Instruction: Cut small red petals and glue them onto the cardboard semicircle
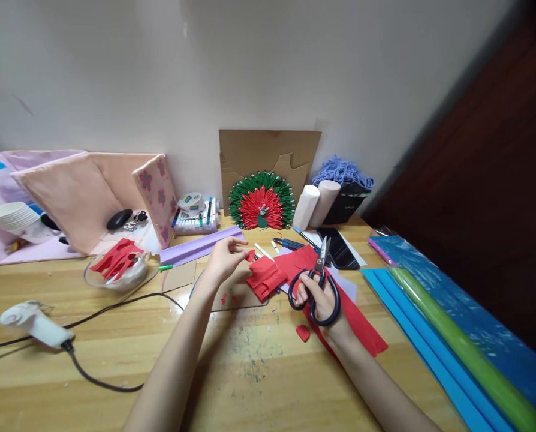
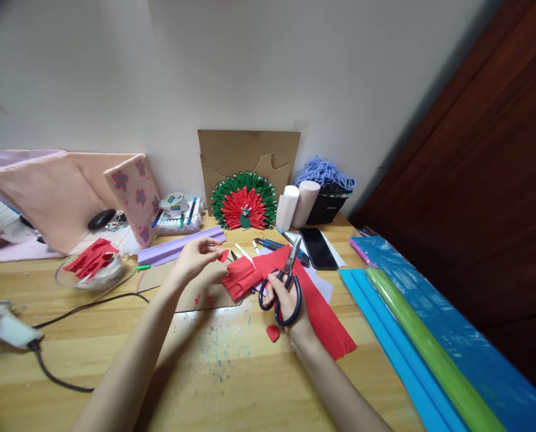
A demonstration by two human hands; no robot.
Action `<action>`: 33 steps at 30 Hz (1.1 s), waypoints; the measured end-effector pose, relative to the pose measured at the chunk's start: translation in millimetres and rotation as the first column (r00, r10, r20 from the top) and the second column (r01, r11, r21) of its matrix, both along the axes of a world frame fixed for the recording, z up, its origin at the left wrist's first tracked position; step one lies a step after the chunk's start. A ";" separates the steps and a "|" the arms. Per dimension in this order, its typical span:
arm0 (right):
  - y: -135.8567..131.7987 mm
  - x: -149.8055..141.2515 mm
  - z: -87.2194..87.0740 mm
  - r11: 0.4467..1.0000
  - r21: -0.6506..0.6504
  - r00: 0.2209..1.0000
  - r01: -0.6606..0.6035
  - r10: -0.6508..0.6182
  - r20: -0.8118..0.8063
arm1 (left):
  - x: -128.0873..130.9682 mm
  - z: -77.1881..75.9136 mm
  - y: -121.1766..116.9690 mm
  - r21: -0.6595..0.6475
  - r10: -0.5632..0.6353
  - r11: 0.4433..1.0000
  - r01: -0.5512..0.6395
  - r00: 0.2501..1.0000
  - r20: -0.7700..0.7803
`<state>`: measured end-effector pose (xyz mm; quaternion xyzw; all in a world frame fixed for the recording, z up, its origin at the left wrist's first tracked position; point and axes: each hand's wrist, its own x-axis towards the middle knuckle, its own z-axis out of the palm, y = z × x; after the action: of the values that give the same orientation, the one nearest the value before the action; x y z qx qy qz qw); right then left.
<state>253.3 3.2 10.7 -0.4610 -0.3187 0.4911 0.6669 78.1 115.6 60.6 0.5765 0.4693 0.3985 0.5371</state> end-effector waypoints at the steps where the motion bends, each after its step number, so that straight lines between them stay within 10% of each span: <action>1: 0.0 0.2 0.1 1.000 -0.003 1.000 -0.002 0.002 0.006 | -0.3 -1.1 0.9 -0.005 0.006 1.000 -0.006 1.000 -0.004; 21: 0.8 -2.7 7.6 0.998 -0.055 1.000 0.000 0.000 -0.005 | -3.1 -11.6 9.1 0.035 0.019 0.999 -0.018 0.999 -0.049; 33: -0.5 -2.9 5.6 0.999 -0.051 1.000 0.011 -0.012 -0.026 | -11.9 -53.4 24.1 0.026 0.073 0.997 -0.068 0.948 -0.311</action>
<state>250.4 2.7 16.3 -0.4732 -0.2945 0.5013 0.6618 66.2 139.7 7.3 0.6192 0.5653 0.3251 0.4375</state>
